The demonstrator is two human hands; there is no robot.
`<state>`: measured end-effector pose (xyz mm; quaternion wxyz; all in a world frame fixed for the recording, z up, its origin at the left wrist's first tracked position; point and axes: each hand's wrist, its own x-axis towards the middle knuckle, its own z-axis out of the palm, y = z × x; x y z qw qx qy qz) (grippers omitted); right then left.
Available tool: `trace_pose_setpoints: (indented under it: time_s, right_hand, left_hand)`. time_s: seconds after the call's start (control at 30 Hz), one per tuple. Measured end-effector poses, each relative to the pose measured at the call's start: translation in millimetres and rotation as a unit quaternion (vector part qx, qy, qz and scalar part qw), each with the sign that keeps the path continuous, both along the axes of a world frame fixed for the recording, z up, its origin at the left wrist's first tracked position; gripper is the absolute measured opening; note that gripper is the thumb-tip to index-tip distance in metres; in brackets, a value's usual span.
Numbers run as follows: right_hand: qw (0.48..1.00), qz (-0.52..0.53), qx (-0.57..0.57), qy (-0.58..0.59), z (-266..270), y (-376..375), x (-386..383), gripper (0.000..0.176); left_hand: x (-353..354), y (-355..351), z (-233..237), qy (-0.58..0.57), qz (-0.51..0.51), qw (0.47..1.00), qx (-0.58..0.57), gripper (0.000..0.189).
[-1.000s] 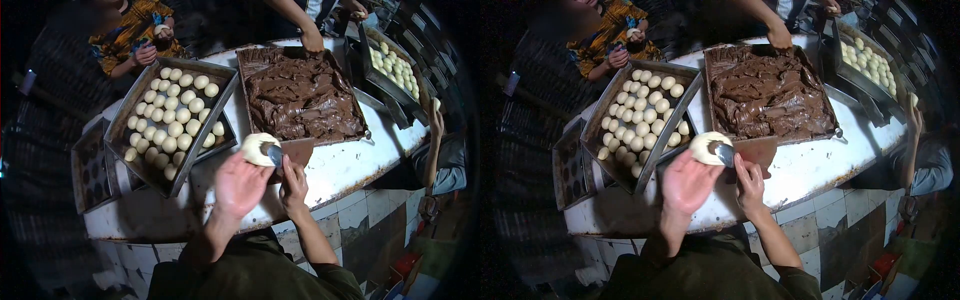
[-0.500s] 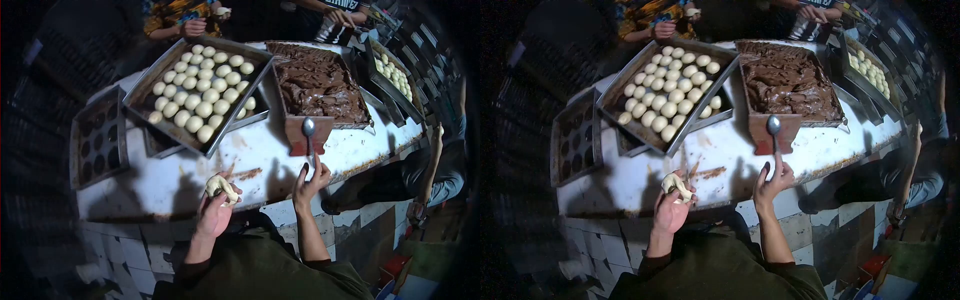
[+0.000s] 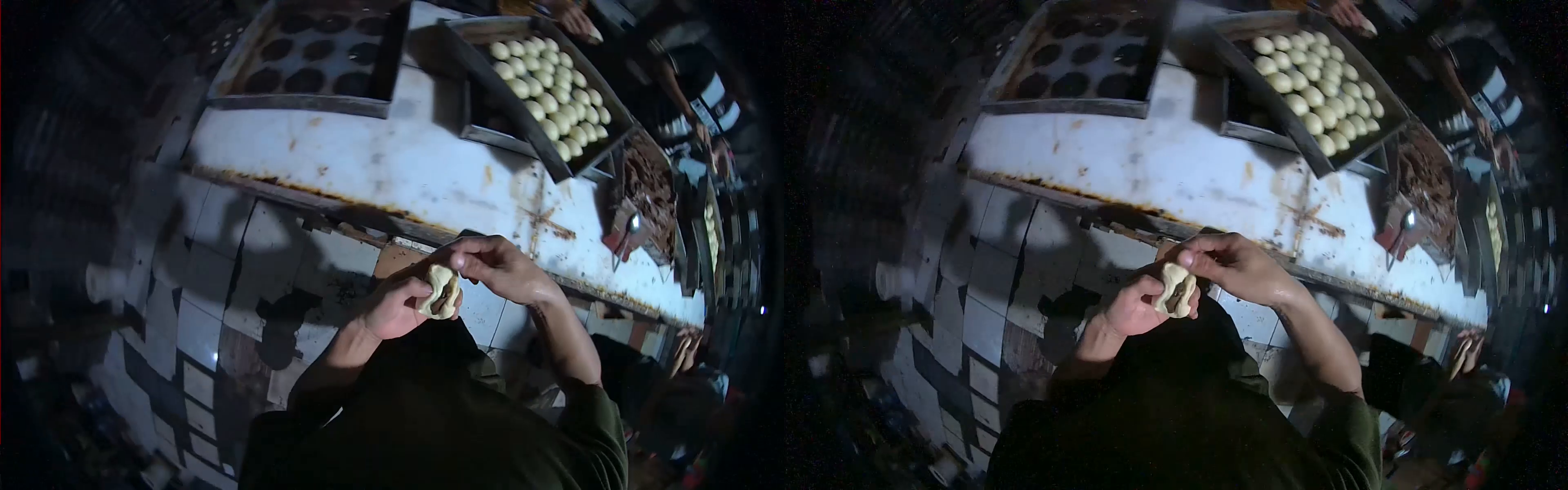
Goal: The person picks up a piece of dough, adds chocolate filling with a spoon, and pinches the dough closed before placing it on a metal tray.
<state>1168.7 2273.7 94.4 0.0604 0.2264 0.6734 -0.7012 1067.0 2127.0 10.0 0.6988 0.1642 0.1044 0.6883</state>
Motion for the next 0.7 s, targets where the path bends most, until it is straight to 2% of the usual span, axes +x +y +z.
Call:
trace_pose_setpoints:
  time_s: [0.03, 0.1, 0.13, 0.2, 0.23, 0.27, 0.3, 0.33, 0.4, 0.43, 0.47, 0.5, 0.53, 0.57, 0.6, 0.63, 0.67, 0.7]
  right_hand:
    - [1.000, 0.014, 0.000, -0.003, 3, -1, -15, 0.023]
    - [0.989, 0.099, 0.057, -0.091, 5, -3, -40, 0.019]
    - [0.998, 0.051, -0.006, -0.037, -11, 5, -45, 0.013]
    - [0.998, -0.032, 0.050, 0.010, -20, 16, -59, 0.011]
    - [0.992, -0.069, 0.092, 0.045, -14, 6, -61, 0.010]
    - [0.962, -0.015, 0.255, 0.096, -29, -3, -54, 0.014]
    - [0.899, 0.024, 0.401, 0.173, -32, -16, -59, 0.017]
    - [0.808, 0.059, 0.533, 0.245, -31, -27, -63, 0.021]
    - [0.747, 0.028, 0.615, 0.250, -54, -24, -70, 0.031]
    - [0.717, -0.003, 0.645, 0.263, -52, -14, -78, 0.030]
    - [0.718, -0.008, 0.643, 0.265, -50, -2, -85, 0.030]
    - [0.764, -0.013, 0.587, 0.267, -49, 12, -92, 0.026]
    - [0.806, -0.019, 0.528, 0.267, -48, 23, -100, 0.023]
    - [0.895, -0.111, 0.349, 0.256, -36, 21, -113, 0.017]
    - [0.937, -0.097, 0.278, 0.187, -23, 27, -117, 0.014]
    - [0.955, -0.101, 0.213, 0.179, -26, 30, -122, 0.013]
    - [0.968, -0.107, 0.149, 0.171, -30, 29, -125, 0.012]
    - [0.973, -0.139, 0.101, 0.155, -29, 22, -127, 0.012]
  left_hand:
    - [-7, -5, -2, -0.009, 0.015, 1.000, -0.017, 0.048]
    - [-16, -12, 0, -0.059, 0.031, 0.996, -0.057, 0.043]
    - [-20, -13, -2, -0.059, 0.039, 0.996, -0.058, 0.043]
    - [-24, -11, -10, -0.034, 0.138, 0.982, -0.125, 0.040]
    - [-28, -6, -20, -0.060, 0.148, 0.971, -0.177, 0.035]
    - [-36, 4, -20, -0.053, 0.159, 0.970, -0.176, 0.035]
    - [-45, 14, -21, -0.091, 0.231, 0.944, -0.217, 0.032]
    - [-53, 20, -20, -0.131, 0.300, 0.910, -0.255, 0.030]
    - [-70, 27, 1, -0.074, 0.296, 0.927, -0.218, 0.032]
    - [-74, 30, 3, -0.077, 0.250, 0.945, -0.198, 0.035]
    - [-77, 35, 5, -0.081, 0.199, 0.960, -0.179, 0.039]
    - [-80, 39, 6, -0.075, 0.195, 0.961, -0.181, 0.039]
    - [-84, 42, 5, 0.118, 0.251, 0.942, -0.188, 0.038]
    - [-87, 42, 3, 0.306, 0.292, 0.887, -0.186, 0.037]
    - [-92, 43, 3, 0.481, 0.321, 0.798, -0.169, 0.037]
    - [-103, 46, 13, 0.659, 0.394, 0.626, -0.136, 0.034]
    - [-107, 45, 8, 0.660, 0.384, 0.633, -0.126, 0.034]
    - [-111, 43, -1, 0.561, 0.393, 0.719, -0.117, 0.035]
